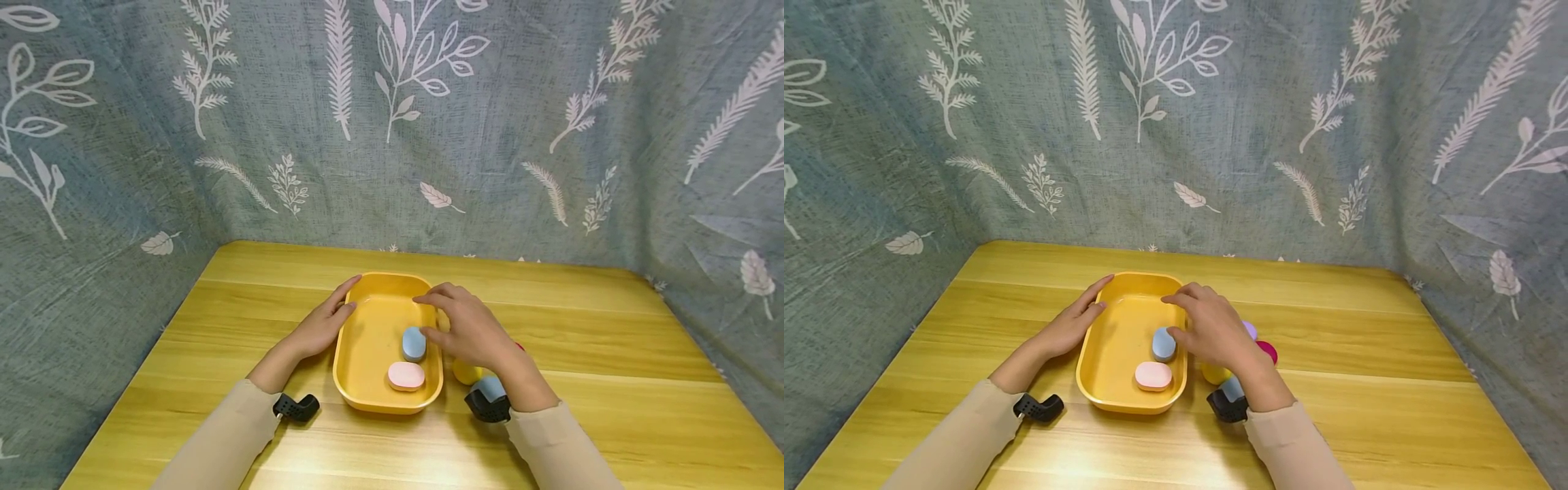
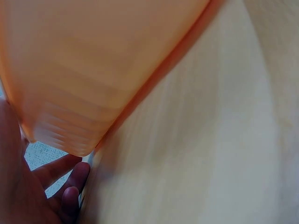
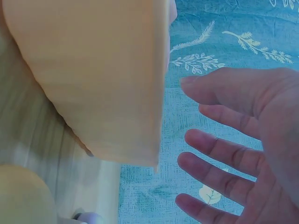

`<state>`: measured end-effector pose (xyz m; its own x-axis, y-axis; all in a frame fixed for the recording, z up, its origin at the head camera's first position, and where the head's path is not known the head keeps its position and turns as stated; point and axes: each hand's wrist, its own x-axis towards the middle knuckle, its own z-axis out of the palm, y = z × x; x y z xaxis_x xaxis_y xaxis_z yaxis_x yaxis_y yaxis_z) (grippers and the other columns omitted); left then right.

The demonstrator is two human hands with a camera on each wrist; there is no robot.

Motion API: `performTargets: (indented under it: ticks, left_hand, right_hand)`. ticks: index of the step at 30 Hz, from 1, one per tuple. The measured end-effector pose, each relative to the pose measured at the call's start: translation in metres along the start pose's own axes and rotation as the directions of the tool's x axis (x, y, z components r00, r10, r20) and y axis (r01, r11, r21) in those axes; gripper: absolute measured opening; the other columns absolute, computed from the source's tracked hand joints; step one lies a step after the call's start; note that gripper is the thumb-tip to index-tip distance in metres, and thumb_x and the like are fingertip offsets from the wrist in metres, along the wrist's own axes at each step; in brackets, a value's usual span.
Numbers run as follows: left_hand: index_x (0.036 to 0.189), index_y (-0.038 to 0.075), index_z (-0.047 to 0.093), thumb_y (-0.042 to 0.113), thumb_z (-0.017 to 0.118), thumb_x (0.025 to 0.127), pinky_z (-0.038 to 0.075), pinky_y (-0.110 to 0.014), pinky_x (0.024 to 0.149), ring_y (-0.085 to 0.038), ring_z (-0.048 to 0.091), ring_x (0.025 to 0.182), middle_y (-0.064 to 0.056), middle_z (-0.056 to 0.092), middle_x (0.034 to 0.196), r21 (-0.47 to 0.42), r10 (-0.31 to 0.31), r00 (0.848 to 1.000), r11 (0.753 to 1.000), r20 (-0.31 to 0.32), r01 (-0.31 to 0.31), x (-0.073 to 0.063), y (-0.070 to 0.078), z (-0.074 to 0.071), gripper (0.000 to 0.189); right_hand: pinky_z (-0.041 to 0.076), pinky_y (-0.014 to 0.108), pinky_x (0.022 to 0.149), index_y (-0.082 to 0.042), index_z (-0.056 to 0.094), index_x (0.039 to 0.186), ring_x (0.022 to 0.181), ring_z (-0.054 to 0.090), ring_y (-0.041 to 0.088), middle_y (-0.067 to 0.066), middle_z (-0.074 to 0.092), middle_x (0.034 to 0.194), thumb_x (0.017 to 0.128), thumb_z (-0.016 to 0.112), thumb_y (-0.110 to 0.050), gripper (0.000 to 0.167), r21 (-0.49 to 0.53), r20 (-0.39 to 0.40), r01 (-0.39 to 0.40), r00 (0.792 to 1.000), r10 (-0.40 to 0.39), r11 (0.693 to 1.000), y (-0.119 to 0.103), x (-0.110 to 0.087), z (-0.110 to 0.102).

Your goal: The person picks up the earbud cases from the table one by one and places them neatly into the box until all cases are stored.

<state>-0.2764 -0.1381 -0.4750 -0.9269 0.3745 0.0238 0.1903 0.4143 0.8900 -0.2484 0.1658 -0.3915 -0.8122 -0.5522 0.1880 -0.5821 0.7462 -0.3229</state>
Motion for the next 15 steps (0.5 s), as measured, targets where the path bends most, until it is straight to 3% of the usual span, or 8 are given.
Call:
performTargets:
  ticks: [8, 13, 15]
  left_hand:
    - [0.166, 0.039, 0.016, 0.038, 0.035, 0.114, 0.021, -0.060, 0.127, -0.033, 0.017, 0.161, 0.000, 0.014, 0.175, 0.001, 0.002, 1.000, 1.000, -0.007, -0.002, 0.002, -0.001, 0.000, 0.056]
    - [0.165, 0.045, 0.016, 0.042, 0.036, 0.113, 0.022, -0.060, 0.127, -0.033, 0.018, 0.160, 0.000, 0.015, 0.175, 0.002, 0.002, 1.000, 1.000, -0.005, -0.002, 0.002, -0.001, 0.000, 0.055]
    - [0.164, 0.047, 0.016, 0.043, 0.036, 0.113, 0.022, -0.059, 0.127, -0.032, 0.018, 0.161, 0.001, 0.015, 0.175, 0.003, -0.001, 1.000, 1.000, -0.005, 0.001, 0.002, -0.001, 0.000, 0.054]
  right_hand:
    - [0.054, 0.049, 0.098, -0.017, 0.066, 0.140, 0.119, 0.062, 0.028, 0.007, 0.063, 0.133, 0.093, 0.079, -0.026, 0.049, 0.007, -0.042, 0.017, 0.999, -0.017, 1.000, 0.006, 0.000, -0.003]
    - [0.053, 0.040, 0.084, -0.016, 0.065, 0.141, 0.087, 0.062, 0.019, 0.007, 0.062, 0.134, 0.094, 0.078, -0.025, 0.050, 0.023, -0.053, 0.012, 0.999, -0.011, 1.000, 0.011, -0.001, -0.006]
    - [0.054, 0.040, 0.086, -0.016, 0.065, 0.141, 0.087, 0.062, 0.019, 0.006, 0.062, 0.133, 0.094, 0.078, -0.025, 0.049, 0.024, -0.061, 0.005, 0.998, -0.004, 1.000, 0.013, -0.001, -0.007]
